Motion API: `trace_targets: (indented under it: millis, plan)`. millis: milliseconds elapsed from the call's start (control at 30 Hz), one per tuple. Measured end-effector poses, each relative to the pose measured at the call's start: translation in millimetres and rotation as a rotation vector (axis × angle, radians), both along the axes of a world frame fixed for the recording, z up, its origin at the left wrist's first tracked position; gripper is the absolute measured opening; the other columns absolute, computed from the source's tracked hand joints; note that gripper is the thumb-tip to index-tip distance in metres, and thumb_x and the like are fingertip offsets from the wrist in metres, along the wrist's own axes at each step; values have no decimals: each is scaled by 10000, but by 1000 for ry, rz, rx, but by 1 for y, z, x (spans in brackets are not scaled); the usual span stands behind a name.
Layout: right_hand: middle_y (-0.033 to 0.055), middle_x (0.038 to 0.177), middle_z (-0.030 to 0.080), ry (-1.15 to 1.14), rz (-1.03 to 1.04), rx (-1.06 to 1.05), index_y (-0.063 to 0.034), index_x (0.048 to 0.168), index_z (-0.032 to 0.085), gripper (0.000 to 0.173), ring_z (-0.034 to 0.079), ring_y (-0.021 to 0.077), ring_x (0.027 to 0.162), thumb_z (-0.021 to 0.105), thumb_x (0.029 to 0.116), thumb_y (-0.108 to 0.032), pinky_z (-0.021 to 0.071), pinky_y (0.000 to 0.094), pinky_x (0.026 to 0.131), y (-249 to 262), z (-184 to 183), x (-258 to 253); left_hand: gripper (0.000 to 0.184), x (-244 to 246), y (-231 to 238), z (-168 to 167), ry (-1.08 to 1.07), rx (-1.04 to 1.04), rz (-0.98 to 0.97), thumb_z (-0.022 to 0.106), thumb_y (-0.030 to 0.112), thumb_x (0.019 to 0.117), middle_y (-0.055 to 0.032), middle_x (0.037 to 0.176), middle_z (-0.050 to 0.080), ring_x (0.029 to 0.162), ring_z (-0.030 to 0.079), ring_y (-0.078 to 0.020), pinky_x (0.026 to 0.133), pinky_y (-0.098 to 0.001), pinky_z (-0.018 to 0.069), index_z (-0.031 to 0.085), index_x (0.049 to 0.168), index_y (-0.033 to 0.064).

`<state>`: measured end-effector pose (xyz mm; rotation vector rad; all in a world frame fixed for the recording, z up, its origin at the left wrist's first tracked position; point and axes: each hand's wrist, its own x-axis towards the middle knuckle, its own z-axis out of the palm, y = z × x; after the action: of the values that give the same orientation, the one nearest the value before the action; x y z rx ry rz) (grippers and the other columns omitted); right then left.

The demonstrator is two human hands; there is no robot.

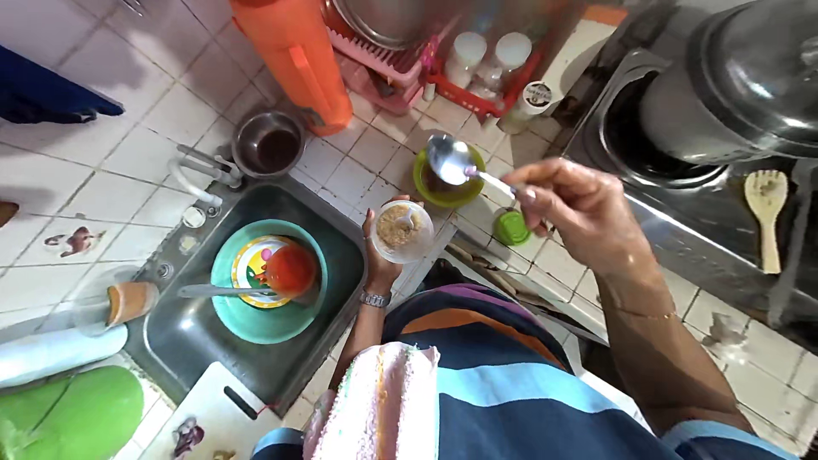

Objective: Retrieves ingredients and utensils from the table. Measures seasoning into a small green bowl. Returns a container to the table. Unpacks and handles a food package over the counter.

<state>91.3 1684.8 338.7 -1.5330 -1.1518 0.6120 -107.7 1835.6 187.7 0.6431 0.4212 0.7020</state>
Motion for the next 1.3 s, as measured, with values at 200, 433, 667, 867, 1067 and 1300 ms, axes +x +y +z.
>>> trace_targets:
  millis: [200, 433, 667, 867, 1067, 1300]
  plan:
    - [-38, 950, 740, 347, 269, 75, -155, 1108, 708, 133, 701, 46, 795, 605, 1037, -202, 603, 202, 721, -28, -12, -20, 491, 7, -1, 16, 197, -49, 157, 250, 469, 1088, -2, 1133, 709, 1073, 676, -127, 914, -349, 580, 621, 1234, 183]
    - [-20, 1116, 720, 326, 362, 170, -125, 1220, 689, 398, 692, 77, 973, 588, 1027, -458, 596, 242, 843, -28, -12, -28, 532, 9, 3, 25, 247, 86, 128, 171, 383, 1101, 8, 1198, 697, 1125, 650, -98, 958, -323, 554, 615, 1294, 162]
    - [-102, 988, 716, -8, -101, 324, -221, 1080, 653, 378, 704, 34, 853, 351, 1117, -445, 616, 228, 741, -23, -13, -48, 556, 13, 2, 28, 301, -33, 143, 166, 471, 1096, -14, 1110, 705, 1048, 676, -129, 891, -352, 583, 602, 1248, 163]
    - [57, 901, 695, -106, -167, 194, 1, 988, 607, 387, 691, 65, 742, 354, 1131, -255, 623, 257, 675, 6, -31, -76, 553, 18, -8, 30, 324, 126, 98, 177, 429, 1087, 1, 1241, 677, 1162, 631, -116, 953, -335, 553, 614, 1307, 170]
    - [97, 848, 662, -310, -168, 128, 16, 1021, 643, 259, 632, 105, 696, 459, 1089, -153, 558, 227, 646, 13, -45, -86, 545, 20, -12, 33, 272, 77, 145, 165, 404, 1088, -18, 1244, 665, 1170, 625, -133, 973, -342, 542, 601, 1303, 156]
    - [54, 867, 681, -49, -38, 37, 34, 1156, 651, 281, 598, 12, 663, 495, 1086, -189, 530, 155, 650, 13, -37, -80, 595, 14, -9, 27, 231, 39, 130, 180, 474, 1080, -38, 1258, 673, 1184, 628, -153, 976, -358, 541, 629, 1288, 143]
